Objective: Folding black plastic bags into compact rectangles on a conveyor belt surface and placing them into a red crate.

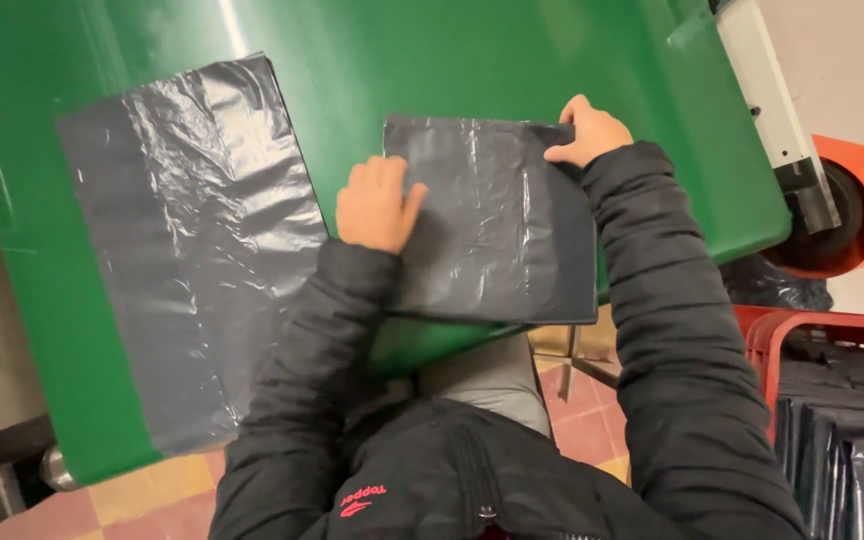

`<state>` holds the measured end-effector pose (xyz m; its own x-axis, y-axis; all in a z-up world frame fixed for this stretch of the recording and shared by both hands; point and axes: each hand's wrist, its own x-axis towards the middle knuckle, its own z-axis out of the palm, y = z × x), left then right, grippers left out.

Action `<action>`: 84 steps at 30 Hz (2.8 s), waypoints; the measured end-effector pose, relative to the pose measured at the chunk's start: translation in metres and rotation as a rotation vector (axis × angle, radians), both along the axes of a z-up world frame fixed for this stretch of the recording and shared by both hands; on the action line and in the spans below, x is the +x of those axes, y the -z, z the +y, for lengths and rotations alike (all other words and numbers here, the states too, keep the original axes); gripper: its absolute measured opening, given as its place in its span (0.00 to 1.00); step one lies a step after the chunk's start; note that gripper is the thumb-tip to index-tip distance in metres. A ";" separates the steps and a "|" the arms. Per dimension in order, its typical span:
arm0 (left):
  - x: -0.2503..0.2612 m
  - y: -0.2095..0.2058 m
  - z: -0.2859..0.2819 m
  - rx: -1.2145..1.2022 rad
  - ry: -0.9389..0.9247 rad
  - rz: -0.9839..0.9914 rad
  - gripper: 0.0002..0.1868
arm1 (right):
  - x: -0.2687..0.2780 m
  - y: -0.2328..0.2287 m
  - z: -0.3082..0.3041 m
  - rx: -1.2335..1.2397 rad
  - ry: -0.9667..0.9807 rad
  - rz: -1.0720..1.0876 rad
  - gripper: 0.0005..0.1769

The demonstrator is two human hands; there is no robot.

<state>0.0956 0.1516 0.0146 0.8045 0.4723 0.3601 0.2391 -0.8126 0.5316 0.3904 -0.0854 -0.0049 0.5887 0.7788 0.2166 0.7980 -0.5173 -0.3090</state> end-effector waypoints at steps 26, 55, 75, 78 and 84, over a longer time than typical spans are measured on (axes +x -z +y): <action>-0.076 0.090 -0.016 -0.999 0.101 -0.268 0.31 | -0.228 -0.037 -0.096 0.167 -0.011 -0.215 0.12; 0.038 0.079 -0.062 -0.588 0.604 0.245 0.22 | -0.253 0.014 -0.084 1.019 0.561 1.429 0.22; -0.300 0.047 -0.033 0.113 -0.014 -0.112 0.35 | -0.370 0.000 0.011 0.224 -0.559 -0.103 0.40; -0.355 0.078 -0.024 0.298 -0.081 0.020 0.43 | -0.389 0.015 0.037 0.026 -0.696 -0.227 0.44; -0.390 0.095 -0.001 0.537 -0.130 0.146 0.44 | -0.402 0.018 0.071 -0.089 -0.783 -0.455 0.39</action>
